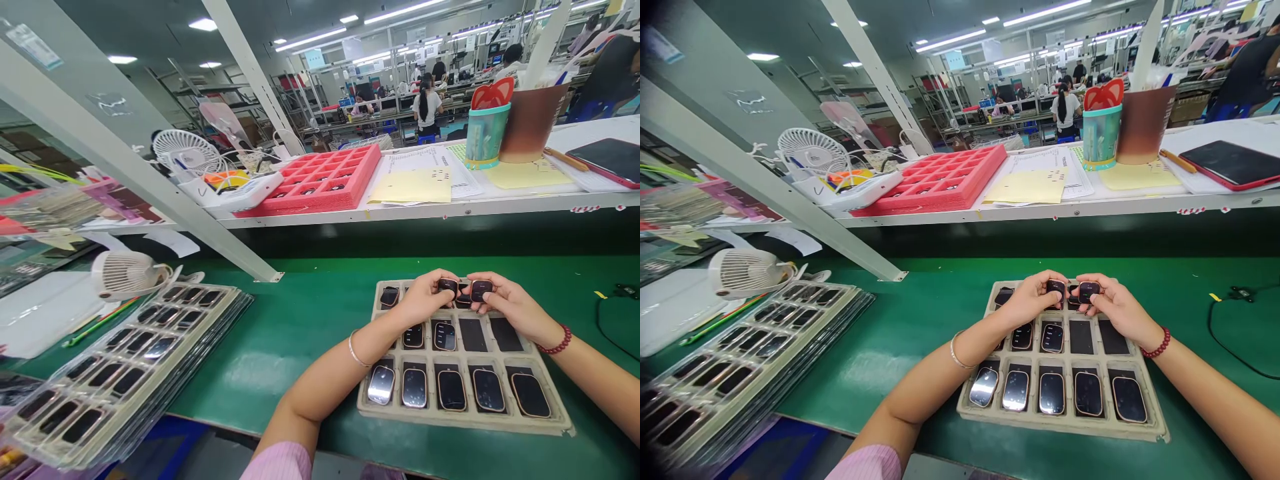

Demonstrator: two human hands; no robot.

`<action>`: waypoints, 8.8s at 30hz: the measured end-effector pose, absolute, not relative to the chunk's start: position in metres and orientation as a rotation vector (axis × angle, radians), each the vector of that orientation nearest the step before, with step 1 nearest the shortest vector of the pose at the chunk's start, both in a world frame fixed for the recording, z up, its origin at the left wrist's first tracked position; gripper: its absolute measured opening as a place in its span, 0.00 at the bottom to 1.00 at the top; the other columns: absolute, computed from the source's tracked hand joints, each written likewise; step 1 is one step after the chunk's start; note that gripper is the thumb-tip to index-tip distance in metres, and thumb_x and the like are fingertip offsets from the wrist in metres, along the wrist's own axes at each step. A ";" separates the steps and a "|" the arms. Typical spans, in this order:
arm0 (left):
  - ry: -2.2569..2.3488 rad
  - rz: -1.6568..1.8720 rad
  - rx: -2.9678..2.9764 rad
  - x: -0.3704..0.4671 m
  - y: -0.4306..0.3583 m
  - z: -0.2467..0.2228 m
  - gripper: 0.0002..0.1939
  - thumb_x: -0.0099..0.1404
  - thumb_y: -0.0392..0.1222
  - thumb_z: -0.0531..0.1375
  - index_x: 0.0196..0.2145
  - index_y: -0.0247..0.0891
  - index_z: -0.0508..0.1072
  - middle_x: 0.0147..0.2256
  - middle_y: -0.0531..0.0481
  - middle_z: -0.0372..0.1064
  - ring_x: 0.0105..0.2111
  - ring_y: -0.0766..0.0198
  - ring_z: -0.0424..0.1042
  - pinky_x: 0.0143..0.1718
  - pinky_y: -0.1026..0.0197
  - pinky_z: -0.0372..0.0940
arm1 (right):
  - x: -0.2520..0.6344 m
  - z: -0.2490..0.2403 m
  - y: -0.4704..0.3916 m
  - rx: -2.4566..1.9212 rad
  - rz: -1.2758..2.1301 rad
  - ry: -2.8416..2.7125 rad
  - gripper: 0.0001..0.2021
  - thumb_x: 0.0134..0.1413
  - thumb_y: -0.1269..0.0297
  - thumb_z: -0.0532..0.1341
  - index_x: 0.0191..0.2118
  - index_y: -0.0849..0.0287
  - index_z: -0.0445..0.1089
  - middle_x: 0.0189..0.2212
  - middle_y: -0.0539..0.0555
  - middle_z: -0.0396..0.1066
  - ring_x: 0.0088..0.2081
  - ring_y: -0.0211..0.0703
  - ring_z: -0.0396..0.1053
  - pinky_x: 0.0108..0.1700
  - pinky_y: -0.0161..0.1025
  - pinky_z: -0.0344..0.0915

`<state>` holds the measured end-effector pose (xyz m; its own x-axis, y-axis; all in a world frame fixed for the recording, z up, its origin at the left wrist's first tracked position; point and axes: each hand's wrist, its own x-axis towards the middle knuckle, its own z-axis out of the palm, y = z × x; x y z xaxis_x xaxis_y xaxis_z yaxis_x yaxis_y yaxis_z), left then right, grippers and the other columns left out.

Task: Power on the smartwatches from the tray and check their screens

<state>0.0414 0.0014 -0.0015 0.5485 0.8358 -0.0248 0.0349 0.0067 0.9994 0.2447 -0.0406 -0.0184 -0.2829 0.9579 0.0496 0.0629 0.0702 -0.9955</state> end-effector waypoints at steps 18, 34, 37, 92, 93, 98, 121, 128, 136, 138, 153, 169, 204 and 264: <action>0.753 0.789 1.448 0.041 0.002 -0.005 0.15 0.54 0.29 0.56 0.41 0.34 0.67 0.32 0.50 0.69 0.27 0.70 0.67 0.33 0.63 0.65 | 0.244 -0.016 -0.042 -0.988 1.321 -1.578 0.16 0.58 0.62 0.58 0.53 0.53 0.66 0.43 0.57 0.72 0.34 0.44 0.73 0.35 0.42 0.72; 0.769 0.762 1.454 0.041 -0.001 0.002 0.13 0.55 0.28 0.56 0.40 0.33 0.67 0.32 0.50 0.68 0.27 0.70 0.67 0.33 0.64 0.63 | 0.245 -0.018 -0.042 -1.009 1.355 -1.575 0.15 0.60 0.64 0.56 0.53 0.54 0.65 0.43 0.57 0.71 0.35 0.43 0.72 0.36 0.41 0.71; 0.769 0.770 1.473 0.041 -0.001 0.002 0.17 0.53 0.26 0.57 0.42 0.34 0.67 0.34 0.49 0.69 0.33 0.68 0.69 0.36 0.64 0.63 | 0.245 -0.020 -0.041 -0.997 1.370 -1.560 0.17 0.58 0.67 0.58 0.53 0.53 0.65 0.45 0.57 0.71 0.36 0.43 0.72 0.37 0.41 0.70; 0.739 0.801 1.491 0.040 0.002 -0.009 0.18 0.52 0.28 0.57 0.42 0.35 0.67 0.32 0.51 0.67 0.30 0.69 0.67 0.33 0.65 0.63 | 0.244 -0.019 -0.042 -1.023 1.331 -1.597 0.17 0.59 0.63 0.56 0.54 0.55 0.64 0.44 0.58 0.72 0.35 0.44 0.73 0.38 0.43 0.71; 0.748 0.796 1.493 0.041 0.002 -0.009 0.18 0.52 0.28 0.57 0.42 0.35 0.67 0.32 0.51 0.67 0.29 0.69 0.67 0.33 0.65 0.63 | 0.245 -0.020 -0.042 -1.022 1.330 -1.599 0.17 0.59 0.63 0.56 0.54 0.55 0.64 0.44 0.58 0.72 0.35 0.43 0.72 0.38 0.44 0.71; 0.776 0.800 1.485 0.041 0.000 -0.006 0.18 0.52 0.27 0.57 0.42 0.35 0.67 0.31 0.52 0.67 0.29 0.70 0.66 0.32 0.65 0.62 | 0.245 -0.019 -0.042 -1.025 1.335 -1.594 0.16 0.58 0.63 0.57 0.52 0.55 0.66 0.44 0.58 0.72 0.34 0.44 0.73 0.37 0.44 0.71; 0.822 0.771 1.513 0.042 -0.001 -0.002 0.17 0.53 0.27 0.55 0.41 0.34 0.67 0.32 0.51 0.68 0.27 0.71 0.66 0.31 0.65 0.62 | 0.243 -0.018 -0.043 -1.038 1.363 -1.563 0.15 0.58 0.65 0.57 0.51 0.56 0.66 0.44 0.57 0.73 0.34 0.43 0.73 0.39 0.43 0.71; 0.777 0.780 1.477 0.042 -0.001 -0.004 0.16 0.53 0.27 0.55 0.41 0.33 0.67 0.30 0.52 0.66 0.27 0.71 0.66 0.30 0.66 0.61 | 0.244 -0.018 -0.042 -1.038 1.370 -1.563 0.16 0.58 0.64 0.58 0.51 0.55 0.67 0.44 0.56 0.73 0.34 0.42 0.72 0.41 0.44 0.71; 0.780 0.771 1.470 0.042 -0.001 -0.002 0.13 0.55 0.28 0.55 0.39 0.33 0.67 0.29 0.52 0.66 0.26 0.71 0.65 0.29 0.65 0.61 | 0.244 -0.018 -0.042 -1.036 1.392 -1.529 0.15 0.57 0.64 0.58 0.51 0.55 0.67 0.44 0.56 0.73 0.34 0.42 0.73 0.41 0.45 0.71; 0.771 0.775 1.455 0.042 -0.001 -0.002 0.12 0.55 0.28 0.55 0.39 0.33 0.67 0.29 0.52 0.66 0.26 0.71 0.65 0.29 0.65 0.62 | 0.243 -0.018 -0.043 -1.043 1.395 -1.527 0.15 0.57 0.65 0.58 0.50 0.55 0.67 0.43 0.56 0.73 0.34 0.42 0.72 0.42 0.45 0.71; 0.755 0.757 1.460 0.040 0.000 -0.002 0.14 0.61 0.47 0.57 0.38 0.32 0.68 0.29 0.50 0.66 0.27 0.71 0.65 0.29 0.66 0.64 | 0.243 -0.017 -0.042 -1.053 1.380 -1.526 0.15 0.56 0.61 0.59 0.49 0.56 0.68 0.42 0.57 0.73 0.33 0.43 0.72 0.40 0.45 0.71; 0.757 0.745 1.467 0.040 -0.001 -0.001 0.16 0.62 0.50 0.56 0.37 0.32 0.68 0.28 0.50 0.65 0.26 0.71 0.65 0.28 0.66 0.64 | 0.244 -0.018 -0.042 -1.067 1.402 -1.552 0.13 0.60 0.61 0.56 0.49 0.57 0.66 0.45 0.57 0.71 0.34 0.42 0.72 0.39 0.43 0.70; 0.747 0.730 1.450 0.039 0.000 0.000 0.19 0.61 0.54 0.56 0.36 0.32 0.69 0.28 0.50 0.66 0.26 0.71 0.65 0.28 0.67 0.64 | 0.242 -0.016 -0.042 -1.069 1.364 -1.560 0.13 0.57 0.58 0.58 0.47 0.56 0.68 0.43 0.57 0.74 0.34 0.45 0.74 0.40 0.47 0.73; 0.707 0.794 1.547 0.040 -0.002 -0.003 0.17 0.55 0.29 0.56 0.44 0.36 0.65 0.37 0.50 0.65 0.32 0.69 0.67 0.36 0.64 0.64 | 0.240 -0.016 -0.042 -1.016 1.356 -1.555 0.12 0.54 0.67 0.60 0.45 0.57 0.66 0.34 0.53 0.70 0.30 0.39 0.66 0.32 0.38 0.68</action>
<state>0.0397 -0.0020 -0.0030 0.5828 0.8071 0.0948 0.0006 -0.1171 0.9931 0.2404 -0.0423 -0.0164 -0.3410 0.9374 0.0704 0.0580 0.0957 -0.9937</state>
